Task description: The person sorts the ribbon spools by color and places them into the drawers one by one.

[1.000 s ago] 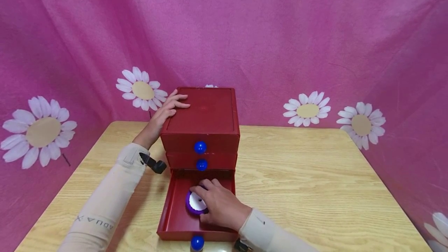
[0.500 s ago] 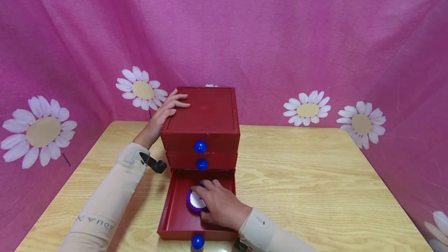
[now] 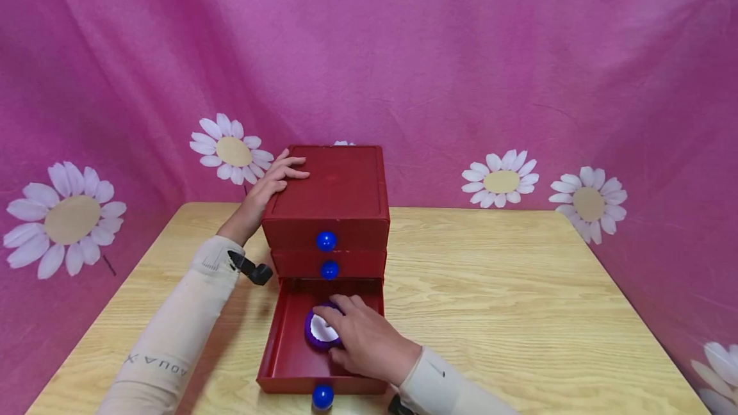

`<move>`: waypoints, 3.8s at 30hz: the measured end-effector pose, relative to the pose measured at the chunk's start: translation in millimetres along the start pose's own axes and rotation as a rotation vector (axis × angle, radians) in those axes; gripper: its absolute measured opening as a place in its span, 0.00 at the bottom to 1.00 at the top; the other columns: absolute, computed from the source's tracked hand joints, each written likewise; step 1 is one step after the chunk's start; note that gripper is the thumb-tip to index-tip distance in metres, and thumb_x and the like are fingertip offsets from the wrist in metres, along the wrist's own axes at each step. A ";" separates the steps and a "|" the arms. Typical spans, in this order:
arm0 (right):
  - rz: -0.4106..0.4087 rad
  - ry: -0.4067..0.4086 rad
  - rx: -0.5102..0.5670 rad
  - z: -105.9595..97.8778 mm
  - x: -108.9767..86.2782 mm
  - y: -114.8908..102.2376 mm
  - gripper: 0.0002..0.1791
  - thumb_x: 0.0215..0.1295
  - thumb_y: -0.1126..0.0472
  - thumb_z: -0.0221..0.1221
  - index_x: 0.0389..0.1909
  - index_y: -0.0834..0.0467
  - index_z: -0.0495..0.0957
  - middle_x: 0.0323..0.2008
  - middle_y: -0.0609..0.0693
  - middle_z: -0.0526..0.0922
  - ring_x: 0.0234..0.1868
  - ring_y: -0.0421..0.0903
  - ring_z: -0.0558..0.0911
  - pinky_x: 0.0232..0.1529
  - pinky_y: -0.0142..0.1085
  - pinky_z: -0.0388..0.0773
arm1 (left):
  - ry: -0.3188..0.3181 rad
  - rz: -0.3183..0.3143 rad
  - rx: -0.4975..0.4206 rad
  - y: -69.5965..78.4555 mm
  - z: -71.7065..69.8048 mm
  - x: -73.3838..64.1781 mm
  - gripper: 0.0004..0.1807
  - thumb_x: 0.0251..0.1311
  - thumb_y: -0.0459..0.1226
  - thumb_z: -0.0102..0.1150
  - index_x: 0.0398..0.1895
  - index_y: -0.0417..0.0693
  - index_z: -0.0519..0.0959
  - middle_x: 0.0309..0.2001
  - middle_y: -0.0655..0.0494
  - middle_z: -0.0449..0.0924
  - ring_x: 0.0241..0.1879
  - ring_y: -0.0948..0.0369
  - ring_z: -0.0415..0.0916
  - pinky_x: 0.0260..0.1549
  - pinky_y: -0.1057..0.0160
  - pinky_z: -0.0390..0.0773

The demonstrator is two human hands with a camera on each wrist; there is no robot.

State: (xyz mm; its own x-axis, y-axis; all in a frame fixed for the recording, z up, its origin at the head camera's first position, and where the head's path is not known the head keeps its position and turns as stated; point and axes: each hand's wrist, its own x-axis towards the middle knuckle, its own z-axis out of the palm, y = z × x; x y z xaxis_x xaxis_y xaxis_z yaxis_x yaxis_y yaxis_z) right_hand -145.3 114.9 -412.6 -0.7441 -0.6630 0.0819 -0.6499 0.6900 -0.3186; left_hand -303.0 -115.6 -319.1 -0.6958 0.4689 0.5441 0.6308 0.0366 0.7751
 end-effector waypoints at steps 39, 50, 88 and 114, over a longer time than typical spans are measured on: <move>0.125 -0.183 0.736 9.3 -74.8 -37.2 0.18 0.63 0.51 0.62 0.54 0.46 0.77 0.37 0.34 0.80 0.35 0.30 0.78 0.38 0.25 0.76 | 0.014 -0.028 -0.020 -0.8 0.7 -1.2 0.21 0.64 0.28 0.35 0.56 0.25 0.72 0.69 0.35 0.55 0.75 0.49 0.29 0.70 0.45 0.33; 0.018 -0.082 0.704 30.0 -78.4 -36.0 0.23 0.64 0.51 0.60 0.60 0.43 0.72 0.47 0.38 0.80 0.41 0.32 0.78 0.40 0.26 0.78 | 0.023 -0.019 -0.026 -1.1 1.1 -1.9 0.21 0.64 0.27 0.35 0.55 0.26 0.73 0.69 0.35 0.56 0.75 0.49 0.29 0.70 0.46 0.32; 0.128 -0.041 0.806 42.0 -77.8 -35.6 0.23 0.64 0.51 0.59 0.61 0.40 0.75 0.53 0.41 0.77 0.46 0.35 0.77 0.50 0.27 0.74 | 0.067 0.021 -0.050 -34.2 -0.5 -1.6 0.21 0.66 0.32 0.37 0.54 0.31 0.75 0.70 0.44 0.59 0.75 0.58 0.31 0.70 0.48 0.32; 0.138 -0.043 0.886 41.1 -72.1 -30.4 0.25 0.63 0.50 0.61 0.62 0.39 0.74 0.55 0.40 0.77 0.48 0.36 0.77 0.51 0.26 0.73 | 0.050 -0.014 -0.050 -2.6 3.4 -4.6 0.21 0.64 0.28 0.35 0.54 0.24 0.72 0.69 0.35 0.56 0.75 0.49 0.30 0.70 0.45 0.33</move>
State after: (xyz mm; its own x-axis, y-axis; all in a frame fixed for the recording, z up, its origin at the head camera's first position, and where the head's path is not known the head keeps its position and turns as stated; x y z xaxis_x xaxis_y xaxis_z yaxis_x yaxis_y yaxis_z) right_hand -65.6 129.8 -447.6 -0.7885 -0.6136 -0.0411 -0.1839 0.2989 -0.9364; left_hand -300.3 -114.8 -324.7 -0.7216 0.4243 0.5470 0.6035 -0.0016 0.7974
